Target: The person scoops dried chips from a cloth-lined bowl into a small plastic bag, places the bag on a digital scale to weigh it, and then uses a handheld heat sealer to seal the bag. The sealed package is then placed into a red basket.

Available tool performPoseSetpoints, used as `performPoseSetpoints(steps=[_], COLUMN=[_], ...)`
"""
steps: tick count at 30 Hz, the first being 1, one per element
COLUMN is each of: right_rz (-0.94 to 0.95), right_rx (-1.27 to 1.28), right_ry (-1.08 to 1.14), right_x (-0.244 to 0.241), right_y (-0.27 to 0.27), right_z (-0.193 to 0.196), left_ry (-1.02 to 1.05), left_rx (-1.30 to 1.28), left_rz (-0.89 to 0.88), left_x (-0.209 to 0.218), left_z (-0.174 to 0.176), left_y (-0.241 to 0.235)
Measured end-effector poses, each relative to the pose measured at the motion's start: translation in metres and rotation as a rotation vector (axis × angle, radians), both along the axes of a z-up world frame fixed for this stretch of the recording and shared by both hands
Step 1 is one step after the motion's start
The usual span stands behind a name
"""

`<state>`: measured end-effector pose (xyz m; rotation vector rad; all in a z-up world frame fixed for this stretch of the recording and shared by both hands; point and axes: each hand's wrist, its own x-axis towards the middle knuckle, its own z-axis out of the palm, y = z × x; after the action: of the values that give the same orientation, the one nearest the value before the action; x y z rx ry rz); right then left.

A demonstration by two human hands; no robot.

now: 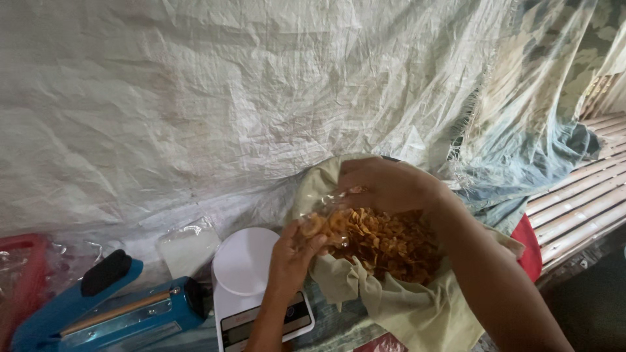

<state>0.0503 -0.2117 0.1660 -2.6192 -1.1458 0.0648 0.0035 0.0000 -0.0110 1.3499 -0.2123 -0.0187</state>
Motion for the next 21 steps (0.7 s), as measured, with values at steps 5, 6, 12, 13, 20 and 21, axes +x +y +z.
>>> performPoseSetpoints(steps=[5,6,12,13,20,21], right_rz=[0.057,0.089,0.158,0.059,-0.432,-0.390], right_rx=[0.144,0.131,0.314,0.408,-0.035,-0.095], right_ry=[-0.089,-0.115,-0.009,0.125,0.281,0.214], right_x=[-0.002,-0.003,0.003,0.011,0.097,0.101], right_y=[0.002,0.003,-0.004,-0.015,-0.056,-0.052], right_z=[-0.004,-0.001,-0.015,-0.019,-0.117,-0.132], left_ry=[-0.059,-0.094,0.044,0.058,0.016,0.046], left_rx=[0.002,-0.036,0.082,0.085,-0.212,-0.203], left_rz=[0.064,0.053,0.046,0.075,0.058,0.065], left_x=[0.004,0.003,-0.008,-0.008,-0.002,-0.001], left_z=[-0.005,-0.002,0.012,0.013,0.007,0.005], left_y=[0.003,0.002,-0.001,0.001,-0.001,-0.001])
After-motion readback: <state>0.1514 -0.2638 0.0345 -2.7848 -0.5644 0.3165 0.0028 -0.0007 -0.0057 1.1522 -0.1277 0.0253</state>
